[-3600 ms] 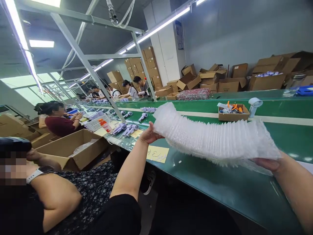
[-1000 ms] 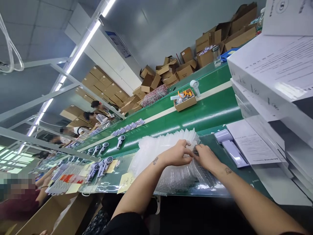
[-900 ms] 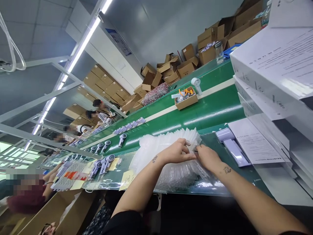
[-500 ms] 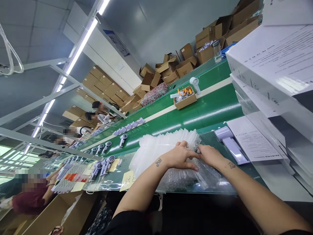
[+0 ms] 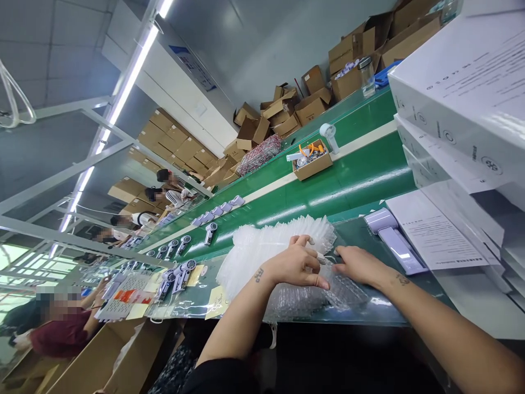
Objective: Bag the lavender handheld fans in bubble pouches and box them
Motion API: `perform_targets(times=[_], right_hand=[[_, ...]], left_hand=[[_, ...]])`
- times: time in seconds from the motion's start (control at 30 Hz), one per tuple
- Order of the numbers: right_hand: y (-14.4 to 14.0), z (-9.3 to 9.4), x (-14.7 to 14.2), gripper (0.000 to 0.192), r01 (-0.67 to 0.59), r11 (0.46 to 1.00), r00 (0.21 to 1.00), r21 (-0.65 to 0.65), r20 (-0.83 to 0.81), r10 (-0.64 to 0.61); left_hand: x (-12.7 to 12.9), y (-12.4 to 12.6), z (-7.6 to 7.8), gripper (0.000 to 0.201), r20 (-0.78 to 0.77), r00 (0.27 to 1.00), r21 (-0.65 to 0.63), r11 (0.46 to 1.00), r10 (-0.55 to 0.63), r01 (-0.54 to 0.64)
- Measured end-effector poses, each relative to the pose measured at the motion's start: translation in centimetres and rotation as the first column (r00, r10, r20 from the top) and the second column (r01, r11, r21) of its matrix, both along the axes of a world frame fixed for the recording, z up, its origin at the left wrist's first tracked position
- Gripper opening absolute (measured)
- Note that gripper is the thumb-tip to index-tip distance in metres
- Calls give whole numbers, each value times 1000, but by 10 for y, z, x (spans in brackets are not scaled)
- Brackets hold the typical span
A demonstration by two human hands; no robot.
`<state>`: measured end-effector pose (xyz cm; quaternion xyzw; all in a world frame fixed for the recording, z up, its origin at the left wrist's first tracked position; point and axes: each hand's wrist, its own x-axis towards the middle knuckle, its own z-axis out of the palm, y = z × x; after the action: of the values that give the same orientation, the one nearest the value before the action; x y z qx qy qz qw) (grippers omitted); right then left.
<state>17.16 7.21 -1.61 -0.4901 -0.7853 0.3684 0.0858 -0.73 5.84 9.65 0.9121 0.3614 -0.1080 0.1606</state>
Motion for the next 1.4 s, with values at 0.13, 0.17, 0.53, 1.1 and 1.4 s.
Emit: perform_targets(times=[0.13,0.17,0.53,1.1,1.4], right_hand=[[-2,3,-6,9,11,1000,999,-7,-49,-12],[-2,3,-8,9,34,999,997,-6,-68,-34],[10,2,-3,22,153,908,729,-389,-576,-370],[-6,21,-13,26,-178,802,192,-570,-820,-540],[-3,22,-15,29,-94,857,254,-507,-844,-472]], left_hand=[[1,-3,3,45,0,1000,-14,1000,-5,5],[2,-6,5,55,-14,1000,-10,1000,-10,10],[3,-29,6,59,-112,992,191,979,-55,76],[8,-14,24,41,95,917,426,817,387,-388],[8,-13,30,53,53,903,402,818,427,-411]])
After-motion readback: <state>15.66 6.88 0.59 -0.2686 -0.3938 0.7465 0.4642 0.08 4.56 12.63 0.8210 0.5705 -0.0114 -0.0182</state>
